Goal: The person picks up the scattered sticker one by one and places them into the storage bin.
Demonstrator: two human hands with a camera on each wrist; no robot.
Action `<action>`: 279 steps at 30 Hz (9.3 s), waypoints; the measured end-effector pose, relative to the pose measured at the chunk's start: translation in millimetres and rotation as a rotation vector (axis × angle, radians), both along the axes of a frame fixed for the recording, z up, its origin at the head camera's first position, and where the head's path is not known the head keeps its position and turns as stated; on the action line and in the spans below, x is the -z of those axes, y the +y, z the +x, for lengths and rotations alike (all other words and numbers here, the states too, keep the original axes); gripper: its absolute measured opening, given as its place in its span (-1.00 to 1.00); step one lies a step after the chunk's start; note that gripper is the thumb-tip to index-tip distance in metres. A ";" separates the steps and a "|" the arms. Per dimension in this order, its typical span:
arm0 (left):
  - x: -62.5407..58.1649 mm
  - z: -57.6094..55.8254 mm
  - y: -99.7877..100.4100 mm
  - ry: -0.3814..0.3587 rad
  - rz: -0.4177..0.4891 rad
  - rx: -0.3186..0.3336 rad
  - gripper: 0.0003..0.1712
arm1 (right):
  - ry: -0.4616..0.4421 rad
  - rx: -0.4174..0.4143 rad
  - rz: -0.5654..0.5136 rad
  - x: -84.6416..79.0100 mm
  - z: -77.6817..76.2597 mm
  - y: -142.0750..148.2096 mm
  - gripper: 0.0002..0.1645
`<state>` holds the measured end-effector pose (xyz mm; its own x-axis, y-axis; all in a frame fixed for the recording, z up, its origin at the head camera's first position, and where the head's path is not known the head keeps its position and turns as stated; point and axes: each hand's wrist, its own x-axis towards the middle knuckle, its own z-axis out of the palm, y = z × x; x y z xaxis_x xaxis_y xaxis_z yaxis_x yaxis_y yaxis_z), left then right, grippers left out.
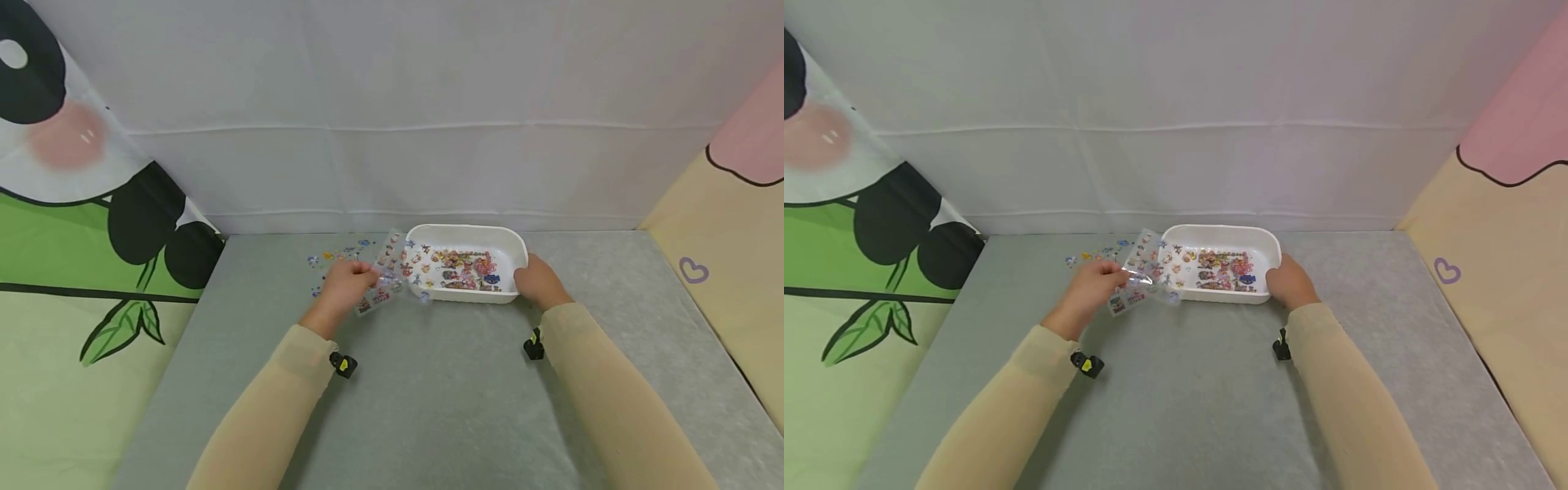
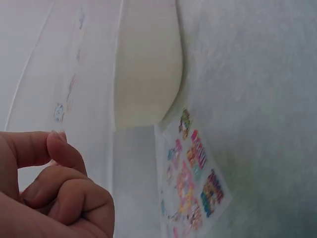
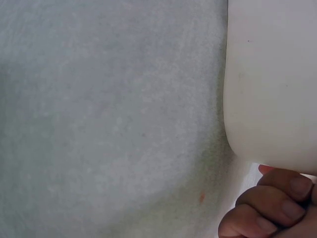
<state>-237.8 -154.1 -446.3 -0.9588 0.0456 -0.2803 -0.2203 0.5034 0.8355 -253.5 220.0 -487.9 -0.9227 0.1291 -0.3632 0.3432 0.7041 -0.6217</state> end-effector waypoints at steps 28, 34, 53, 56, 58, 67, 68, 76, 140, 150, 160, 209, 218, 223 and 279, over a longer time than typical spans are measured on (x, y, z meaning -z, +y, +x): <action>0.3 -38.7 46.0 -0.065 0.019 -0.115 -0.75 | -0.022 -0.022 0.004 -3.7 1.6 1.1 -0.24; -1.1 -40.9 59.9 -0.036 -0.005 -0.084 -0.72 | -0.021 -0.022 0.016 -2.3 1.0 3.1 -0.24; -9.6 -35.0 90.9 0.097 -0.354 0.061 -0.79 | -0.027 -0.023 0.011 -0.9 -1.1 3.0 -0.25; -7.7 -32.7 91.1 0.101 -0.369 0.088 -0.76 | -0.018 -0.030 0.018 0.5 -2.5 4.0 -0.25; -7.1 -31.7 90.7 0.104 -0.371 0.096 -0.75 | -0.015 -0.032 0.023 0.9 -3.2 4.4 -0.25; -4.9 -34.2 85.0 0.148 -0.424 0.148 -0.72 | -0.017 -0.025 0.003 -1.3 -2.5 3.5 -0.24; -4.7 -35.0 83.4 0.153 -0.427 0.149 -0.73 | -0.011 -0.027 0.004 -1.6 -2.6 3.5 -0.24; -4.4 -37.1 67.9 0.107 -0.384 0.127 -0.85 | 0.004 -0.040 0.008 -2.7 -2.2 2.7 -0.23; 26.0 -41.1 -92.7 -0.139 -0.488 -0.131 -0.43 | -0.007 -0.021 -0.002 -2.5 1.6 -0.8 -0.26; 36.5 -40.8 -84.4 -0.105 -0.596 -0.121 -0.45 | -0.016 -0.014 -0.003 -4.0 0.7 0.1 -0.25; 33.9 -39.1 -81.2 -0.107 -0.553 -0.147 -0.55 | -0.015 -0.027 0.020 -4.2 1.4 1.1 -0.26; -24.7 -17.4 -133.2 -0.043 -0.323 -0.081 -0.59 | 0.000 -0.022 0.009 3.2 -0.7 3.5 -0.28; -33.9 -15.8 -130.3 -0.063 -0.261 -0.110 -0.56 | -0.004 -0.017 0.013 2.5 -0.8 2.4 -0.27; -34.4 -17.3 -116.0 -0.076 -0.236 -0.103 -0.54 | -0.003 -0.016 0.005 0.0 -0.4 1.8 -0.27; -41.2 -37.2 20.6 -0.089 -0.055 0.087 -0.70 | 0.006 -0.015 -0.006 0.1 -1.2 4.5 -0.30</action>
